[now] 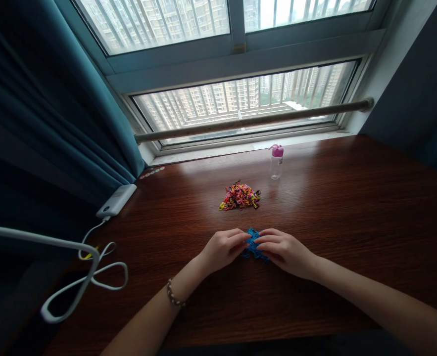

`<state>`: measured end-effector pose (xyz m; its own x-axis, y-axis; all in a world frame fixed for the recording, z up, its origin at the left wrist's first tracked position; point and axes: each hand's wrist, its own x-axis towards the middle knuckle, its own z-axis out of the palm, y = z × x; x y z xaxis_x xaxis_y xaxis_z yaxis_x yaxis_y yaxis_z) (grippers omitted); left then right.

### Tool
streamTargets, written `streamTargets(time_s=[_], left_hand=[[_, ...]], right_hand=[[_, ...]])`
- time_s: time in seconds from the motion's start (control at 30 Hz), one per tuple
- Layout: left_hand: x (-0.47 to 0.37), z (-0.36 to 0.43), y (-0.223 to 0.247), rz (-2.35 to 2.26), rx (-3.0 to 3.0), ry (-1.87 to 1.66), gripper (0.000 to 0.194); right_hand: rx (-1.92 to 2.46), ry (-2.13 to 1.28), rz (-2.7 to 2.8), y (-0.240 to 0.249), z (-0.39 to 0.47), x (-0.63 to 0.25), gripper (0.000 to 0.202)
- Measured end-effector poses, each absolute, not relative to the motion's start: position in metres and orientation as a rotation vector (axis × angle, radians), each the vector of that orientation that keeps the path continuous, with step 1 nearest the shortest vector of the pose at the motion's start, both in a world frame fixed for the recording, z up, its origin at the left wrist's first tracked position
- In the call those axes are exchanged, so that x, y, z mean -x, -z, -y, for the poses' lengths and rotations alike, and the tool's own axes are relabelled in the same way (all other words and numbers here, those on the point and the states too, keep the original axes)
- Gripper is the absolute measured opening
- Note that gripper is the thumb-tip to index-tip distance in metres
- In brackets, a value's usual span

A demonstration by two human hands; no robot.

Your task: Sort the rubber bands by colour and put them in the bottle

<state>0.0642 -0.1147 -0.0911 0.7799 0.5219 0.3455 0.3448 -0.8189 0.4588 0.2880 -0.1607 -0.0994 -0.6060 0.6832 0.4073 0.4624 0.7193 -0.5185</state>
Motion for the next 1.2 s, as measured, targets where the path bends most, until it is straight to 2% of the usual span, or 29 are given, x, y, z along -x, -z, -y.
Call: streamTargets(time_s=[0.13, 0.3, 0.47, 0.7, 0.83, 0.93, 1.2], left_hand=[[-0.0635, 0.1129, 0.0943, -0.732, -2.626, -0.716, 0.024], [-0.0663, 0.1128, 0.0913, -0.611, -2.669, -0.681, 0.019], [-0.0686, 0.1127, 0.0922, -0.595, -2.681, -0.582, 0.025], [-0.0663, 0.1110, 0.0927, -0.703, -2.771, -0.621, 0.029], [-0.0645, 0.1112, 0.0929, -0.733, -2.788, -0.702, 0.026], [-0.0639, 0.1118, 0.0938, -0.787, -2.739, -0.754, 0.025], [-0.0651, 0.1125, 0.0964, -0.850, -2.652, -0.485, 0.052]], right_hand=[[0.786, -0.549, 2.388, 0.0980, 0.1626, -0.2872, 0.018], [0.758, -0.587, 2.374, 0.0949, 0.1632, -0.2867, 0.014], [0.890, -0.573, 2.353, 0.0995, 0.1600, -0.2870, 0.014], [1.085, -0.439, 2.143, 0.1027, 0.1565, -0.2900, 0.012], [1.164, -0.431, 2.131, 0.1038, 0.1566, -0.2904, 0.019], [1.055, -0.491, 2.225, 0.1027, 0.1578, -0.2895, 0.021], [0.791, -0.568, 2.344, 0.0975, 0.1594, -0.2874, 0.022]])
